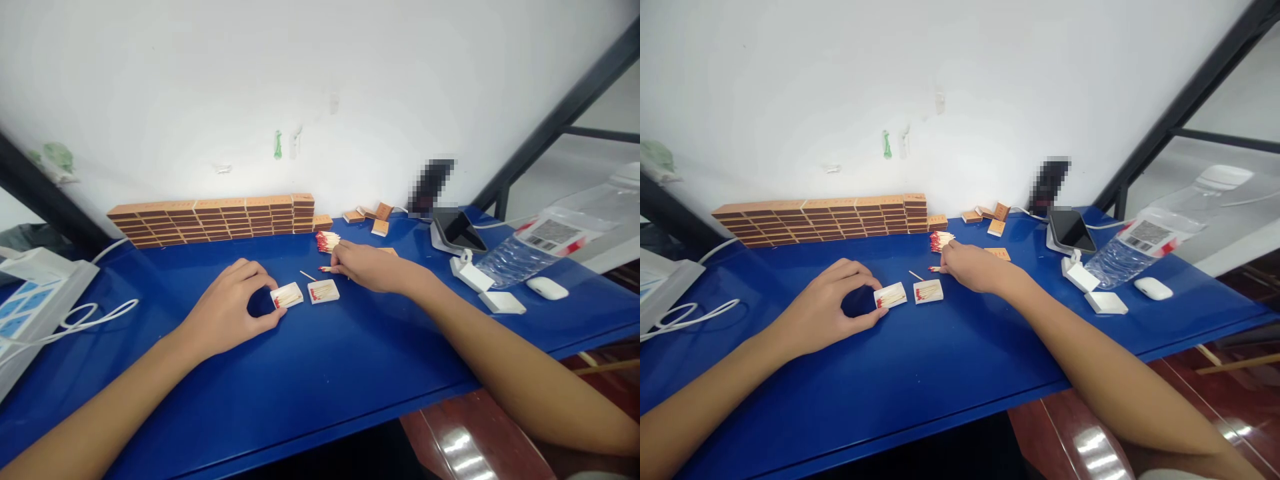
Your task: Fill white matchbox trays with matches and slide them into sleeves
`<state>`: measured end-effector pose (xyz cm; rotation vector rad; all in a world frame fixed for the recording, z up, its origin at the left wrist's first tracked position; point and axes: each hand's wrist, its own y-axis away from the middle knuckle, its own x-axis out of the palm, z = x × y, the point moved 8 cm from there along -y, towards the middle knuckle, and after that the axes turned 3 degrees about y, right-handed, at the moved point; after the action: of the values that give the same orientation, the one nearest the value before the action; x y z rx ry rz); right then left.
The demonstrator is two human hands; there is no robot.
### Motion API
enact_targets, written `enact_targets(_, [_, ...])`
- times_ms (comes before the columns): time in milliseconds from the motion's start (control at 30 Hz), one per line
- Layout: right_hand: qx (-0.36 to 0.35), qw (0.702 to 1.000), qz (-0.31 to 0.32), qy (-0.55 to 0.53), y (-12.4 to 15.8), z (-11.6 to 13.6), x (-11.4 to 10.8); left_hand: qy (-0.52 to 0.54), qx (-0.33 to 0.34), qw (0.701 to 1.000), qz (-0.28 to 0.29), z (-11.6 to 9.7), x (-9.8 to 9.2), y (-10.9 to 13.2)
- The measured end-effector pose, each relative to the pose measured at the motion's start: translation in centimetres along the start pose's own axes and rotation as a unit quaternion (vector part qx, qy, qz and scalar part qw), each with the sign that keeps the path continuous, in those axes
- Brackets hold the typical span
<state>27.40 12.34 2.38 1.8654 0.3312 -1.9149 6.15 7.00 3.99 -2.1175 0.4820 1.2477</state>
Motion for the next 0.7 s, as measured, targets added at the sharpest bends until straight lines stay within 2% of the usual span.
enact_targets(300, [-0.024,0.998,-0.018,-0.058,2.0,1.9,-1.7,0.001,0.002,1.0,-0.003,-0.1,0.0,0.0])
enact_targets(567, [-0.071,0.996,0.026,-0.054,3.2,4.6,-1.0,0.001,0.005,1.0,-0.004,0.0,0.1,0.1])
enact_targets(633, [-0.069,0.995,0.0,-0.075,2.7,4.2,-1.3,0.0,0.006,1.0,-0.004,0.0,0.1,0.1])
enact_targets(700, [-0.055,0.993,-0.053,-0.088,2.0,3.5,-2.0,0.0,0.006,1.0,-0.004,0.0,0.1,0.1])
